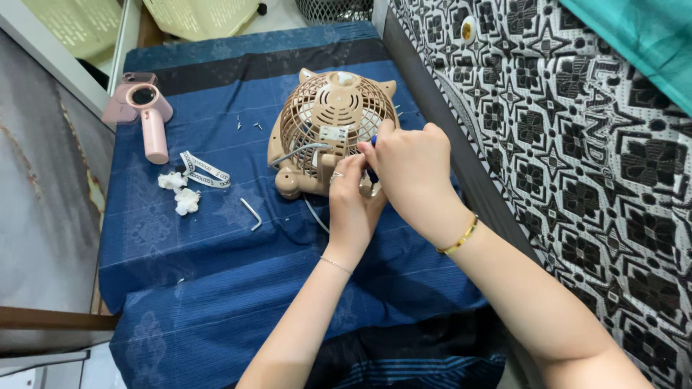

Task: The person reassembles a beige cat-shaped electric fan on a blue cloth. They place a black circular component into the fan base, then use a blue screwdriver to tighten multiple screws around the fan housing. The fan is rotated to access different screw locations, and the person continues securing the housing until the end of the clip.

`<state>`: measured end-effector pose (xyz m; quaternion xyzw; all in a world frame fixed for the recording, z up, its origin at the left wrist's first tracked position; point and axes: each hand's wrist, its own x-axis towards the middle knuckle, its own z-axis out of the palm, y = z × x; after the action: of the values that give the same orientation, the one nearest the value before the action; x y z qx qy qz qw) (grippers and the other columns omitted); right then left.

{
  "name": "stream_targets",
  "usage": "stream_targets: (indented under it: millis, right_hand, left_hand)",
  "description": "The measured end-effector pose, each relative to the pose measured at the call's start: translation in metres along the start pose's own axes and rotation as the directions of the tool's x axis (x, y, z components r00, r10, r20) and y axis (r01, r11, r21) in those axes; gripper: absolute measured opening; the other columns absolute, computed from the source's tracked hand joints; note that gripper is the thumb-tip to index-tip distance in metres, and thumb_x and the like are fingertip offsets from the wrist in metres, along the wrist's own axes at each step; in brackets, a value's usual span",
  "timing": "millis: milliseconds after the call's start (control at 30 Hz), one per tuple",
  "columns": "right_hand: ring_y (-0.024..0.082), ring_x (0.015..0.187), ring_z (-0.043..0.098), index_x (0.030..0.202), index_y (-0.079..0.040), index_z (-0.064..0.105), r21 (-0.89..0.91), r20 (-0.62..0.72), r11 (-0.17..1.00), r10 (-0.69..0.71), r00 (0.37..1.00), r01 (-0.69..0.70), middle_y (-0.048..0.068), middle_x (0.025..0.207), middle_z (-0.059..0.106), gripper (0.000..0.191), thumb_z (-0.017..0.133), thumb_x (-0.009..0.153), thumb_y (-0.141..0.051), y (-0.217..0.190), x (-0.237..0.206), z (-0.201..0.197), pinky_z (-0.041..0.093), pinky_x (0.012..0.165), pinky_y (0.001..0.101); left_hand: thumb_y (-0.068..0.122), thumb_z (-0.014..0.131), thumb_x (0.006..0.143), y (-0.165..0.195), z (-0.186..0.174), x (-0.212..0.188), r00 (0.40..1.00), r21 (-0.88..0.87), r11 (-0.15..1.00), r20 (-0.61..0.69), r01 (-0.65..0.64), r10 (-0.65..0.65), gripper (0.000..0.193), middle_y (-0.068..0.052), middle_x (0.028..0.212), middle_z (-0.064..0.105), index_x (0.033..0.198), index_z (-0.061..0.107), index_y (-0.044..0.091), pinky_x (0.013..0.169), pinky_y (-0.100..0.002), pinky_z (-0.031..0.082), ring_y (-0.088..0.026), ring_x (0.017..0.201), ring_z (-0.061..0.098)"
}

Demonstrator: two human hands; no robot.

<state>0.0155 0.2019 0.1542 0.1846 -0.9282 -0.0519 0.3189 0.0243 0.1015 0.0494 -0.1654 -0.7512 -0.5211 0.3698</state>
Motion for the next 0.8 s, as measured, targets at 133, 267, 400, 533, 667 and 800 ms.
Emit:
stream_targets:
  millis: [133, 267, 400, 533, 667, 800]
  right_hand:
    - [0.023, 0.047, 0.064, 0.076, -0.011, 0.065, -0.014, 0.032, 1.0, 0.004, 0.999, -0.003, 0.007, 0.053, 0.064, 0.041, 0.07, 0.095, -0.047, 0.002, 0.008, -0.008, 0.045, 0.054, 0.0359]
    - [0.029, 0.071, 0.071, 0.084, -0.006, 0.068, 0.135, 0.127, 0.99, -0.067, 0.99, 0.05, 0.012, 0.079, 0.072, 0.036, 0.073, 0.091, -0.041, 0.018, 0.003, -0.03, 0.053, 0.061, 0.0403]
    - [0.033, 0.094, 0.071, 0.127, -0.001, 0.067, 0.603, -0.006, 0.778, -0.215, 0.977, 0.175, 0.017, 0.113, 0.069, 0.039, 0.062, 0.089, 0.001, 0.03, -0.003, -0.042, 0.057, 0.079, 0.0389]
    - [0.03, 0.093, 0.072, 0.125, -0.001, 0.064, 0.624, 0.074, 0.776, -0.171, 0.983, 0.088, 0.015, 0.111, 0.068, 0.041, 0.057, 0.086, 0.008, 0.03, 0.001, -0.038, 0.058, 0.082, 0.0386]
    - [0.035, 0.081, 0.065, 0.118, -0.003, 0.068, 0.437, 0.004, 0.883, -0.193, 0.981, 0.172, 0.013, 0.102, 0.07, 0.026, 0.065, 0.092, -0.006, 0.028, 0.002, -0.031, 0.053, 0.075, 0.0432]
    - [0.029, 0.07, 0.064, 0.098, -0.006, 0.068, 0.224, -0.002, 0.963, -0.156, 0.988, 0.152, 0.009, 0.082, 0.068, 0.014, 0.069, 0.096, -0.02, 0.023, 0.003, -0.02, 0.047, 0.067, 0.0404]
  left_hand:
    - [0.006, 0.078, 0.085, -0.002, -0.005, 0.01, 0.997, -0.028, 0.997, 0.033, 0.068, -0.067, 0.028, -0.013, 0.101, 0.072, 0.111, 0.068, 0.001, 0.086, -0.038, 0.056, -0.029, 0.095, 0.071]
    - [0.01, 0.08, 0.087, -0.006, -0.008, 0.017, 0.995, 0.04, 0.999, 0.096, 0.016, -0.02, 0.025, -0.014, 0.099, 0.071, 0.107, 0.067, 0.001, 0.085, -0.039, 0.055, -0.031, 0.095, 0.07]
    - [0.012, 0.078, 0.088, -0.006, -0.012, 0.02, 0.989, -0.036, 0.999, 0.143, 0.035, -0.029, 0.027, -0.012, 0.099, 0.072, 0.112, 0.068, 0.002, 0.084, -0.038, 0.055, -0.029, 0.094, 0.071]
    - [0.014, 0.079, 0.089, -0.007, -0.012, 0.022, 0.983, -0.018, 0.998, 0.173, 0.064, -0.06, 0.03, -0.013, 0.102, 0.072, 0.114, 0.068, 0.002, 0.085, -0.039, 0.055, -0.03, 0.097, 0.071]
    - [0.012, 0.076, 0.092, -0.011, -0.015, 0.025, 0.979, -0.09, 0.995, 0.204, 0.048, -0.028, 0.042, -0.015, 0.117, 0.072, 0.131, 0.063, 0.003, 0.094, -0.038, 0.055, -0.03, 0.108, 0.071]
    - [0.012, 0.08, 0.088, -0.008, -0.012, 0.024, 0.99, -0.089, 0.996, 0.143, 0.009, 0.004, 0.058, -0.017, 0.121, 0.07, 0.14, 0.057, 0.001, 0.097, -0.038, 0.054, -0.029, 0.111, 0.069]
